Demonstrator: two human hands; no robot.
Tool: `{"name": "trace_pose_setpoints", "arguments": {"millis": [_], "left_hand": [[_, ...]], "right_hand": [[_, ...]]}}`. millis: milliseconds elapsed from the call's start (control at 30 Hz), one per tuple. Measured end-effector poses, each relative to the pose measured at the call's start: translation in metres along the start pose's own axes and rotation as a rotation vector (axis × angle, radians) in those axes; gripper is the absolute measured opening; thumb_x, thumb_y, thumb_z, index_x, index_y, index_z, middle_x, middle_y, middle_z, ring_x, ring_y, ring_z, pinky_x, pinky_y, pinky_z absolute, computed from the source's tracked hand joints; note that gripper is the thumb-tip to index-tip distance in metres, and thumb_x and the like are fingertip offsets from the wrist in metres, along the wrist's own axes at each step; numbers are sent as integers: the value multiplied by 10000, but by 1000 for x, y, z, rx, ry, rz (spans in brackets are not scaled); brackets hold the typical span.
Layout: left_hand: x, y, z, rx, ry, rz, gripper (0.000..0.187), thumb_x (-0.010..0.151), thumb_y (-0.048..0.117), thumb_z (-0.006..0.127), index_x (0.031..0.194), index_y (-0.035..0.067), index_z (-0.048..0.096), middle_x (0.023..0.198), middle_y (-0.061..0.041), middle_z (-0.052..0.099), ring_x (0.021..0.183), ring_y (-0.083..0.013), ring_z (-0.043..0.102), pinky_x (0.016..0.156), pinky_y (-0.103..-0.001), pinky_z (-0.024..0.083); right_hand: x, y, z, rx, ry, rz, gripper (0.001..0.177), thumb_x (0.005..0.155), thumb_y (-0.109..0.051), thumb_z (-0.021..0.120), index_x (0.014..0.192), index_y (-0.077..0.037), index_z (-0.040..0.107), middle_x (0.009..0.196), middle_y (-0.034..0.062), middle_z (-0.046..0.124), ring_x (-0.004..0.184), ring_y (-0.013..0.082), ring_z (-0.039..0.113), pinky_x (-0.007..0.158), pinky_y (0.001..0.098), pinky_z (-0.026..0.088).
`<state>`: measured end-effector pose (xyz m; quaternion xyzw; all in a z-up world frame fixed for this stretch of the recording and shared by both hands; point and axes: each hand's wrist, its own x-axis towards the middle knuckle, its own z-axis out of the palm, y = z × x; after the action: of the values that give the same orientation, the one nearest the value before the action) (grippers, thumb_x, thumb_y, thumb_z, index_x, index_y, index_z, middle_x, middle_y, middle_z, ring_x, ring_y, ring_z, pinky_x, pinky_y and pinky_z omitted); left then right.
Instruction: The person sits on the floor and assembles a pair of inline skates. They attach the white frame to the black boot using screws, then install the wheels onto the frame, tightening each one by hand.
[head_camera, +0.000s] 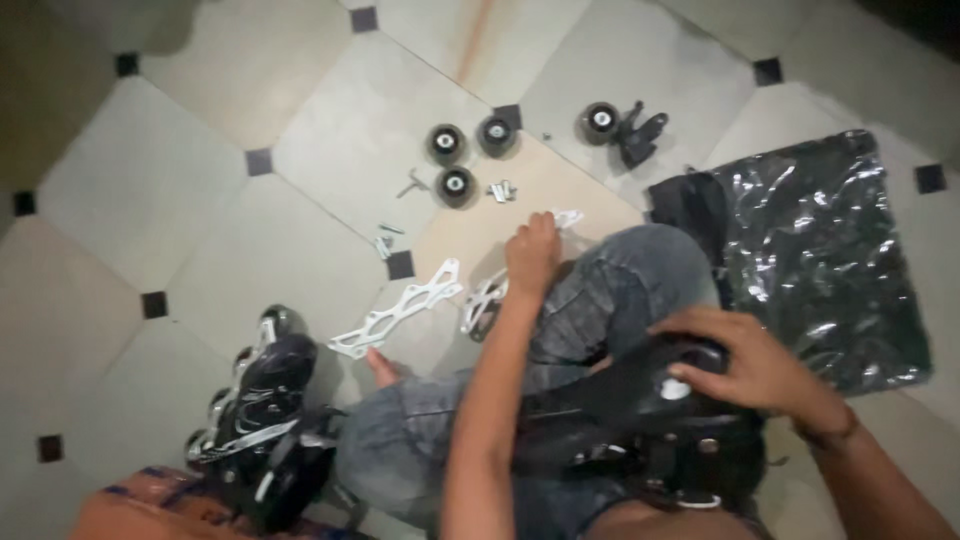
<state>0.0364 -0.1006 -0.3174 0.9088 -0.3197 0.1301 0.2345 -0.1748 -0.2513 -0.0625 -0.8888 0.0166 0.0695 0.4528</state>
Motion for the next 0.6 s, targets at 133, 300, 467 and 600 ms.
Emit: {"name": "trace_pose_setpoints", "arguments": {"millis": [133,300,467,600], "left_hand": [[20,-8,17,-43,57,16,173,884,224,696,927,101,582,897,-83,597,843,-300,631,660,-439,522],[10,0,-17,-204,45,-23,379,686,247,765,970,45,615,916,-123,606,883,-359,601,731,-467,481],[42,-5,-60,-487,91,-299,358,820,223,839,754,19,552,730,-124,557,721,-313,544,662,-438,438],[30,-44,-139,-671,177,-362,237,915,69,718,804,-21,528,713,-109,509,640,-174,475,607,-329,433]], "right_hand": [[3,15,-5,-10,-24,-13,463,753,-267,787,1162,-61,715,1134,130,757,1047,300,744,907,407,569],[-18,20,6,5,60,-49,471,751,-286,797,1162,-74,706,1171,124,747,1090,304,732,934,403,568],[-24,12,1,67,74,33,634,609,-320,889,1173,-86,718,1196,110,739,1114,300,729,953,408,562],[-28,24,-12,114,90,-6,824,478,-377,954,1197,-74,691,1225,108,720,1152,305,701,969,414,546]]}}
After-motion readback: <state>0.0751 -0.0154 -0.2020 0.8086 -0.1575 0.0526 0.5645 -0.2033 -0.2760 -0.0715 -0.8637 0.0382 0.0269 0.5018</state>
